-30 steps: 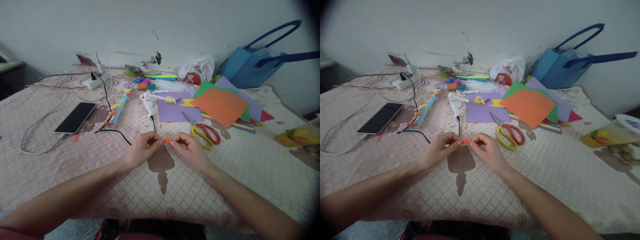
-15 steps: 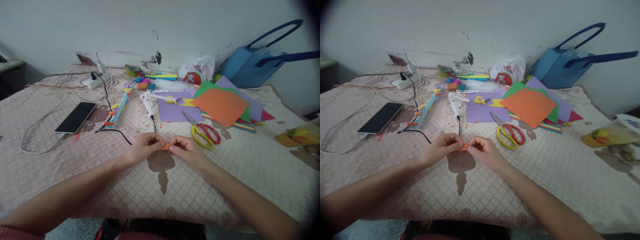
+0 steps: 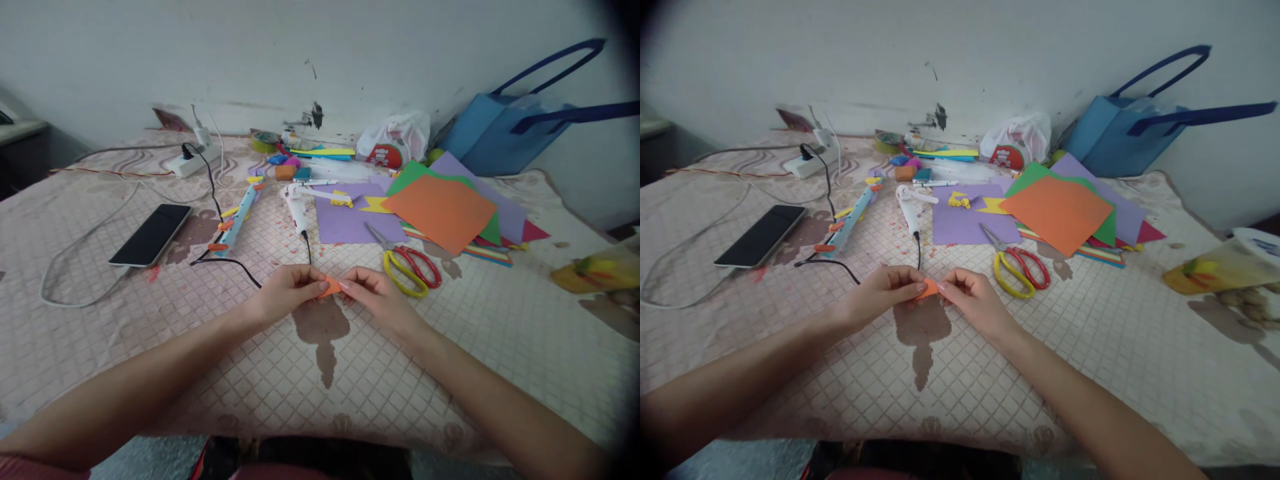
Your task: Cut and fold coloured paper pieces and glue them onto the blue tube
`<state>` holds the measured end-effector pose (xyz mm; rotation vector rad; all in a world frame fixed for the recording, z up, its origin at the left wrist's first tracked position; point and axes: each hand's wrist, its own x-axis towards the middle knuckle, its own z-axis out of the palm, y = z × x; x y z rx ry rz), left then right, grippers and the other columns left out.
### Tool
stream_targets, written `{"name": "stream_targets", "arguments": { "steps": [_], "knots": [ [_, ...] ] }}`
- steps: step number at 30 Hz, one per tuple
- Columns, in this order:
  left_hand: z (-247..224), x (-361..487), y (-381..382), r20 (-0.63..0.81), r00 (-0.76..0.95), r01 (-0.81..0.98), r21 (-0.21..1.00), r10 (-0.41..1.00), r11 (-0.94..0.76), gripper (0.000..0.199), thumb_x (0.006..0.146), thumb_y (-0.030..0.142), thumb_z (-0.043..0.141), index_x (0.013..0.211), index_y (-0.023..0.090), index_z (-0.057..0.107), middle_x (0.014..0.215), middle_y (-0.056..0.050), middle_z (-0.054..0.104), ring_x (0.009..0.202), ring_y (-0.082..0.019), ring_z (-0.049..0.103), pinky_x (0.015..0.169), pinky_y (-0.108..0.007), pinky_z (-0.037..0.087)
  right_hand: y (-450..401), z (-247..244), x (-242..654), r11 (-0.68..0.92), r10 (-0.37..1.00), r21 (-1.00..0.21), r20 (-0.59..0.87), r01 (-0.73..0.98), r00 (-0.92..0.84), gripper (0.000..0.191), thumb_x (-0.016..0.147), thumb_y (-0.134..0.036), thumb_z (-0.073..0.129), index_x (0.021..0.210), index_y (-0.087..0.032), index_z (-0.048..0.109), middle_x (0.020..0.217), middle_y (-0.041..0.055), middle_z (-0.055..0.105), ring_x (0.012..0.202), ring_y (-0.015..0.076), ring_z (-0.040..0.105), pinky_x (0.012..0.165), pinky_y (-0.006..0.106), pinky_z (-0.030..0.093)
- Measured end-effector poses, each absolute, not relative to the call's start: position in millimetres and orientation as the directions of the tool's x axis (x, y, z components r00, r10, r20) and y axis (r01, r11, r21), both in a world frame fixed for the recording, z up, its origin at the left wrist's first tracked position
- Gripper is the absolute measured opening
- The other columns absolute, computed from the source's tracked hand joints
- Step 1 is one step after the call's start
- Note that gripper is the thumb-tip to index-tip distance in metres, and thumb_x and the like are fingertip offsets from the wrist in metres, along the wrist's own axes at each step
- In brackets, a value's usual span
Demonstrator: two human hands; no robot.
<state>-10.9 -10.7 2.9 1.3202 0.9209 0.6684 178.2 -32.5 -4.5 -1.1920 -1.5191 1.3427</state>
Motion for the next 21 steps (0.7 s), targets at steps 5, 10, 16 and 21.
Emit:
{"name": "stream_targets", "arguments": {
  "steps": [5,10,16,21],
  "knots": [
    [3.1,-10.3,-10.8,-0.214,0.462,0.06,0.976,0.861,0.21,0.018,0.077,0.031,0.064,0.078,0.013,0.061,0.064,0.001,0.06,0.056,-0.007,0.051,0.054,-0.019,0.038,-31.6,-8.0,178.2,-0.029,0.979,-1.0,-0.03,0.007,-0.2,0.033,0.09,-0.045,0.046,0.077,-0.018,0.061,0.07,0.0017,0.059,0.066,0.0131,0.055,0.065,0.028,0.045],
    [1.1,-8.1,-11.9,-0.193,0.439,0.022,0.979,0.877,0.203,0.018,0.078,0.03,0.063,0.08,0.012,0.06,0.068,0.0,0.06,0.059,-0.007,0.052,0.057,-0.02,0.041,-32.9,-6.6,177.1,-0.003,0.962,-1.0,-0.011,0.027,-0.274,0.022,0.085,-0.04,0.057,0.08,-0.018,0.06,0.072,-0.0002,0.057,0.067,0.0119,0.052,0.065,0.026,0.044],
    [0.1,-7.4,-14.1,-0.065,0.444,0.081,0.996,0.893,0.032,0.021,0.077,0.031,0.064,0.087,0.012,0.061,0.073,-0.001,0.061,0.064,-0.009,0.054,0.058,-0.021,0.042,-32.5,-8.0,176.8,0.038,0.96,-0.993,0.005,0.115,-0.28,0.013,0.082,-0.026,0.059,0.072,-0.018,0.057,0.066,-0.0033,0.05,0.063,0.0099,0.045,0.058,0.024,0.036],
    [1.0,-8.6,-13.8,-0.036,0.435,0.144,0.989,0.9,-0.031,0.02,0.08,0.031,0.06,0.077,0.011,0.06,0.066,-0.001,0.058,0.06,-0.008,0.051,0.055,-0.02,0.039,-33.9,-6.6,176.1,0.024,0.961,-0.994,-0.007,0.108,-0.276,0.011,0.081,-0.025,0.059,0.072,-0.018,0.058,0.067,-0.0023,0.052,0.063,0.0104,0.046,0.057,0.024,0.037]
  ]
}}
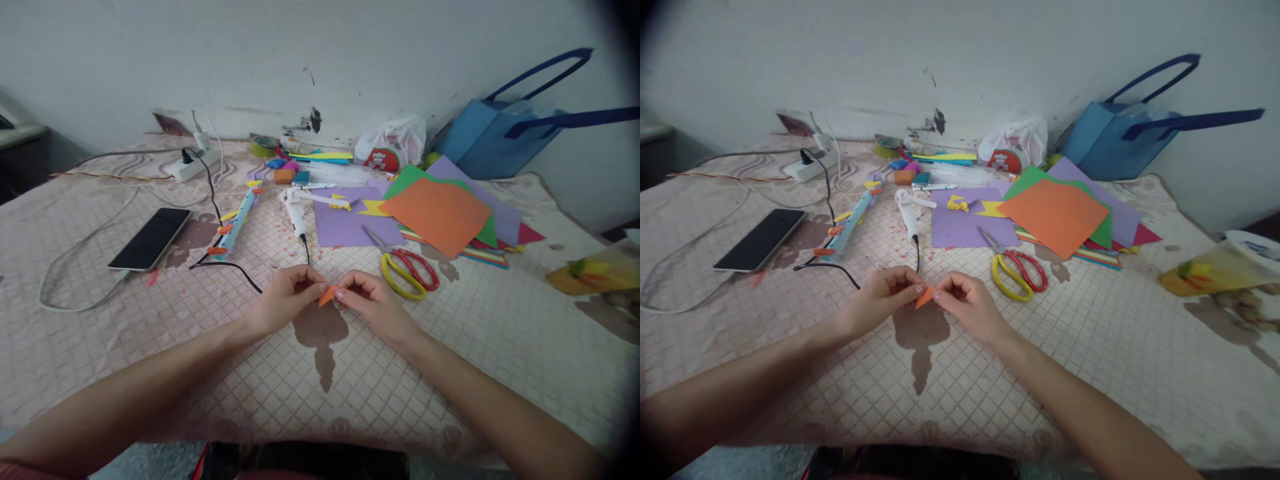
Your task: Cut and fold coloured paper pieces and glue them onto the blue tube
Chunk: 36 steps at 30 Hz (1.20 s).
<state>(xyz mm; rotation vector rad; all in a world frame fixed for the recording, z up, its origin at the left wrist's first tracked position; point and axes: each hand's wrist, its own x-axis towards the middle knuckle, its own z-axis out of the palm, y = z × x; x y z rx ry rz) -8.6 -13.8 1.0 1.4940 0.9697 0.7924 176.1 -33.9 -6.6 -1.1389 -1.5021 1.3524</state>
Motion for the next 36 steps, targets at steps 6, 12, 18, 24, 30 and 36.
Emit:
{"name": "stream_targets", "arguments": {
  "steps": [6,12,18,24,30,36],
  "knots": [
    [-0.4,-8.1,-13.0,-0.081,0.45,0.098,0.994,0.889,0.041,0.018,0.079,0.029,0.061,0.08,0.011,0.06,0.069,-0.001,0.06,0.061,-0.008,0.053,0.057,-0.02,0.041,-34.7,-6.3,175.3,0.01,0.967,-0.997,-0.011,0.078,-0.254,0.013,0.083,-0.027,0.059,0.072,-0.019,0.058,0.068,-0.0021,0.053,0.065,0.0109,0.048,0.061,0.025,0.039],
    [1.2,-6.6,-14.0,-0.11,0.418,0.042,0.994,0.902,0.102,0.016,0.078,0.028,0.062,0.079,0.012,0.059,0.069,0.0,0.06,0.059,-0.007,0.053,0.057,-0.02,0.041,-36.7,-5.0,171.5,-0.02,0.958,-0.999,-0.033,0.049,-0.283,0.006,0.079,-0.024,0.062,0.081,-0.019,0.06,0.079,0.0001,0.059,0.073,0.0124,0.053,0.067,0.026,0.042],
    [-1.8,-7.5,-13.5,-0.125,0.436,0.049,0.992,0.891,0.116,0.018,0.077,0.029,0.063,0.081,0.012,0.06,0.076,-0.003,0.064,0.066,-0.01,0.056,0.061,-0.022,0.043,-34.9,-7.7,171.9,-0.029,0.97,-0.999,-0.033,0.023,-0.242,0.007,0.08,-0.022,0.059,0.074,-0.019,0.056,0.072,-0.0021,0.056,0.067,0.0107,0.051,0.062,0.025,0.041],
    [-2.7,-7.0,-14.1,-0.104,0.423,0.043,0.995,0.9,0.094,0.015,0.077,0.026,0.064,0.08,0.012,0.06,0.074,-0.002,0.063,0.063,-0.009,0.054,0.059,-0.021,0.041,-35.3,-6.3,171.2,-0.024,0.967,-1.0,-0.019,-0.016,-0.252,0.006,0.082,-0.02,0.057,0.075,-0.019,0.056,0.071,-0.0023,0.056,0.065,0.0105,0.053,0.063,0.026,0.043],
    [-0.2,-4.3,-16.2,-0.104,0.409,-0.012,0.993,0.907,0.12,0.013,0.076,0.023,0.064,0.081,0.012,0.059,0.074,-0.002,0.064,0.064,-0.009,0.055,0.061,-0.021,0.042,-37.7,-9.4,169.4,-0.032,0.977,-0.997,-0.017,-0.07,-0.21,0.003,0.08,-0.017,0.059,0.08,-0.02,0.059,0.075,-0.0016,0.059,0.069,0.0106,0.055,0.065,0.026,0.044],
    [1.3,-3.0,-19.0,-0.164,0.422,-0.104,0.968,0.892,0.227,0.013,0.076,0.022,0.065,0.082,0.012,0.059,0.074,-0.002,0.064,0.063,-0.008,0.055,0.061,-0.021,0.042,-37.8,-11.2,168.8,0.012,0.984,-0.998,0.024,-0.064,-0.179,0.005,0.08,-0.016,0.058,0.081,-0.02,0.059,0.079,-0.0006,0.06,0.074,0.0123,0.056,0.071,0.028,0.045]
  ]
}}
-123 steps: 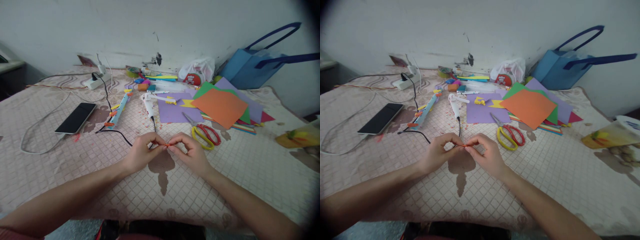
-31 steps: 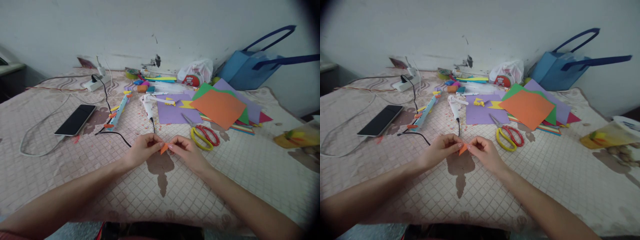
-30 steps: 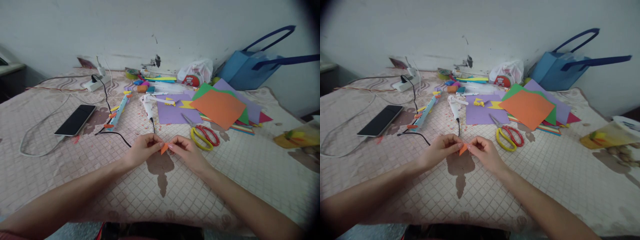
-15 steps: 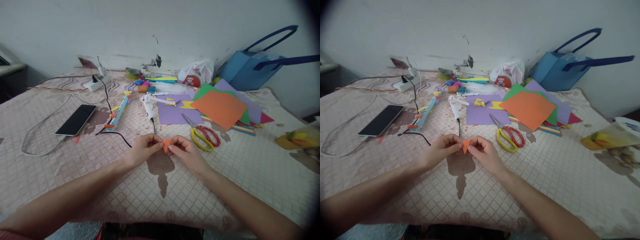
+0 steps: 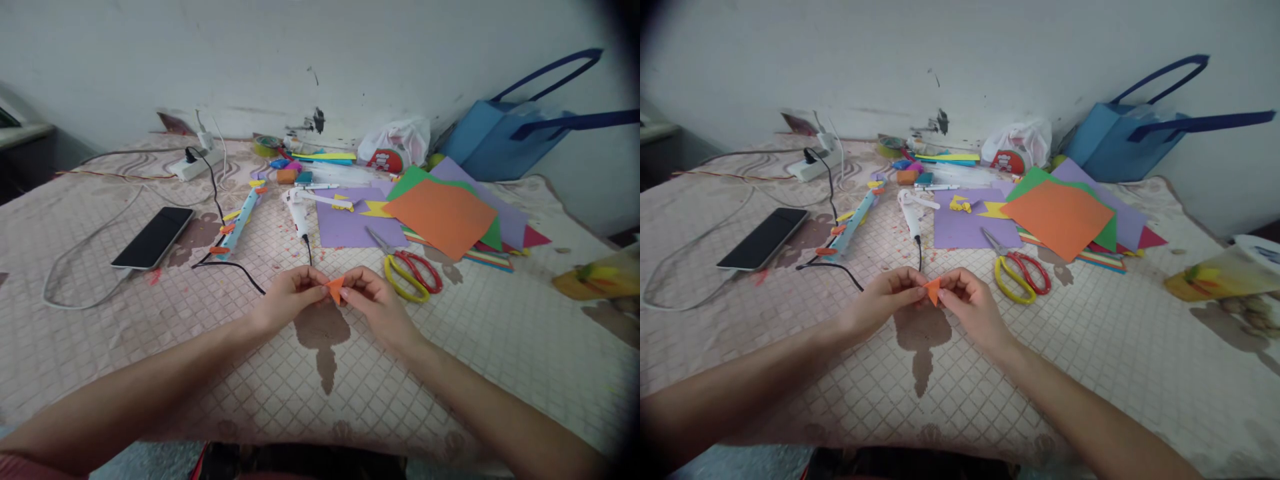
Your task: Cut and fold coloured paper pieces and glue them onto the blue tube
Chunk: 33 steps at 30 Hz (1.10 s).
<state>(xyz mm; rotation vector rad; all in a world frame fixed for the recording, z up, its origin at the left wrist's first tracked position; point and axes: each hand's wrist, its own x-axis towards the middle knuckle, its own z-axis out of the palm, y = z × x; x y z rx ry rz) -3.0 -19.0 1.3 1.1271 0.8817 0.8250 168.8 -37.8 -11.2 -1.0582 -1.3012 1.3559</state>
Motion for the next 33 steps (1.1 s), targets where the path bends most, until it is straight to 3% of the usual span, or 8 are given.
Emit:
{"name": "stream_targets", "arguments": {
  "steps": [9,18,33],
  "knots": [
    [-4.9,-3.1,-17.8,-0.226,0.468,-0.226,0.904,0.854,0.363,0.017,0.075,0.02,0.066,0.088,0.013,0.058,0.078,-0.003,0.066,0.07,-0.01,0.06,0.07,-0.025,0.045,-38.6,-11.0,170.0,0.114,0.982,-0.993,0.108,0.027,-0.156,0.009,0.08,-0.016,0.057,0.082,-0.022,0.062,0.079,-0.0011,0.061,0.075,0.013,0.057,0.069,0.028,0.045],
    [-2.7,-5.4,-16.4,-0.248,0.474,-0.289,0.863,0.845,0.415,0.017,0.073,0.02,0.069,0.085,0.011,0.059,0.077,-0.004,0.066,0.069,-0.011,0.061,0.068,-0.025,0.046,-39.5,-9.2,171.5,0.181,0.972,-0.978,0.162,0.105,-0.168,0.011,0.079,-0.014,0.055,0.082,-0.023,0.062,0.079,-0.0007,0.062,0.074,0.0136,0.057,0.068,0.028,0.045],
    [-2.8,-5.8,-15.6,-0.21,0.461,-0.216,0.916,0.862,0.339,0.016,0.076,0.022,0.066,0.084,0.011,0.059,0.074,-0.003,0.065,0.065,-0.009,0.059,0.067,-0.024,0.045,-39.5,-8.7,170.6,0.183,0.969,-0.978,0.161,0.106,-0.189,0.013,0.079,-0.012,0.053,0.082,-0.022,0.061,0.078,-0.0007,0.062,0.074,0.0133,0.057,0.068,0.028,0.046]
  ]
}}
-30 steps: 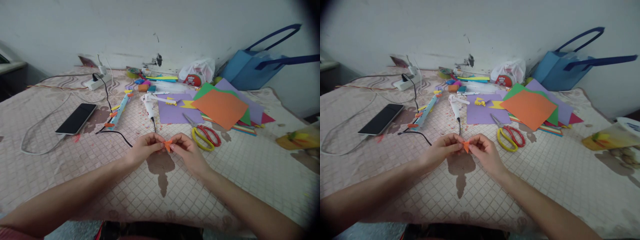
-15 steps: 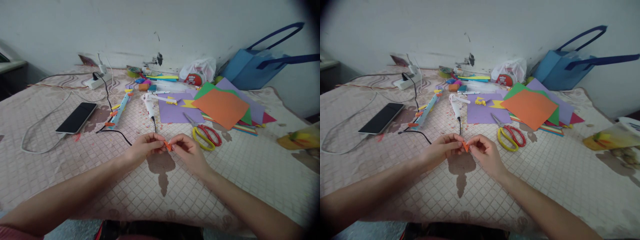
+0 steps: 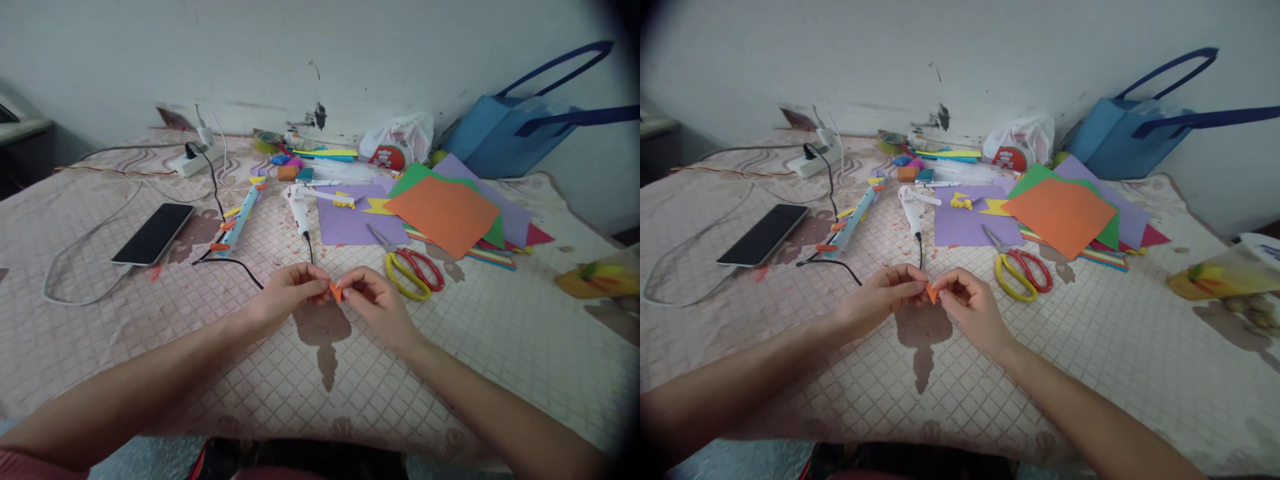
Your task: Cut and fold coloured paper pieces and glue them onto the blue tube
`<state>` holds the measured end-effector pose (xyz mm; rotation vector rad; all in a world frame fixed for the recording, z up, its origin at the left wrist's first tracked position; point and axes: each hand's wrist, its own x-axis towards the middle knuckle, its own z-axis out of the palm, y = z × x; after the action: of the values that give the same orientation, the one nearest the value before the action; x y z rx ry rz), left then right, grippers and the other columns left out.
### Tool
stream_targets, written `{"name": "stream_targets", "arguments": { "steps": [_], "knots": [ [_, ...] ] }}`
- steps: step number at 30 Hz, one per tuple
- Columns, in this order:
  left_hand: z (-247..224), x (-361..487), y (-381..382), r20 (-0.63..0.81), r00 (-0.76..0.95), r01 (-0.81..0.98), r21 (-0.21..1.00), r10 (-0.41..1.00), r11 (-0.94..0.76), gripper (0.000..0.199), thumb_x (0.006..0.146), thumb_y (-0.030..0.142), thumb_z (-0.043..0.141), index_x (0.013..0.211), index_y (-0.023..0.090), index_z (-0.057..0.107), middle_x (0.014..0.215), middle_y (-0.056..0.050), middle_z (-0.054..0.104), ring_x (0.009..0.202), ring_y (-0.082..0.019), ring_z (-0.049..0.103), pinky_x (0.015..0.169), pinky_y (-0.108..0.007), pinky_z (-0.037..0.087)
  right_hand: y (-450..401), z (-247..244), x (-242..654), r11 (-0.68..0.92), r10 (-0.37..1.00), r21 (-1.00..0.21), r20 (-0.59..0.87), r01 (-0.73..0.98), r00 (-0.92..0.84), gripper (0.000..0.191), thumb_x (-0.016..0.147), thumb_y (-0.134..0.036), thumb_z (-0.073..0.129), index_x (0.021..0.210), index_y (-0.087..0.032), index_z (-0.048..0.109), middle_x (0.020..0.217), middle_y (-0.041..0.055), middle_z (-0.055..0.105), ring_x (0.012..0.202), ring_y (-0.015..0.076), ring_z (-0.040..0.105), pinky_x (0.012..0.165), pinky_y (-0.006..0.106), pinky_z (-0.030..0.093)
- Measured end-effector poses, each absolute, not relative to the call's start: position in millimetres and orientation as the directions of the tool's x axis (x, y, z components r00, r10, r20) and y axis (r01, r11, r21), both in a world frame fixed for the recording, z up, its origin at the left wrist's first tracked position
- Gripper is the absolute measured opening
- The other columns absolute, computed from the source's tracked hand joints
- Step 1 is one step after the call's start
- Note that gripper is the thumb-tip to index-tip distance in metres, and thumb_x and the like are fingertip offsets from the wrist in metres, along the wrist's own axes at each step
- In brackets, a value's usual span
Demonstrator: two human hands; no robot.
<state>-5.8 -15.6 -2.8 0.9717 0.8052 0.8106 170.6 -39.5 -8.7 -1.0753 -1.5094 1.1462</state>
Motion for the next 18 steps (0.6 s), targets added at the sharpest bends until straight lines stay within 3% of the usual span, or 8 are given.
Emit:
{"name": "stream_targets", "arguments": {
  "steps": [6,10,18],
  "knots": [
    [-0.4,-6.0,-16.4,-0.182,0.435,-0.236,0.922,0.882,0.307,0.015,0.075,0.018,0.066,0.086,0.012,0.059,0.073,-0.002,0.065,0.065,-0.009,0.058,0.066,-0.024,0.044,-39.6,-8.1,169.8,0.166,0.964,-0.982,0.142,0.093,-0.226,0.015,0.079,-0.011,0.051,0.085,-0.023,0.059,0.081,-0.0006,0.06,0.076,0.0131,0.058,0.071,0.028,0.047],
    [0.7,-6.5,-15.6,-0.19,0.443,-0.274,0.902,0.876,0.334,0.014,0.076,0.02,0.066,0.085,0.012,0.06,0.072,-0.002,0.064,0.066,-0.009,0.058,0.066,-0.023,0.045,-40.5,-8.6,167.5,0.232,0.951,-0.968,0.205,0.098,-0.231,0.017,0.078,-0.01,0.055,0.088,-0.024,0.057,0.085,-0.0002,0.06,0.08,0.0138,0.057,0.074,0.029,0.047],
    [-0.7,-6.6,-15.6,-0.141,0.498,-0.294,0.901,0.856,0.319,0.016,0.075,0.019,0.068,0.087,0.012,0.062,0.077,-0.003,0.066,0.067,-0.008,0.059,0.068,-0.022,0.046,-40.2,-7.9,169.7,0.223,0.968,-0.967,0.205,0.121,-0.144,0.004,0.084,-0.025,0.059,0.086,-0.023,0.059,0.081,0.001,0.062,0.076,0.0144,0.059,0.069,0.029,0.047]
  ]
}}
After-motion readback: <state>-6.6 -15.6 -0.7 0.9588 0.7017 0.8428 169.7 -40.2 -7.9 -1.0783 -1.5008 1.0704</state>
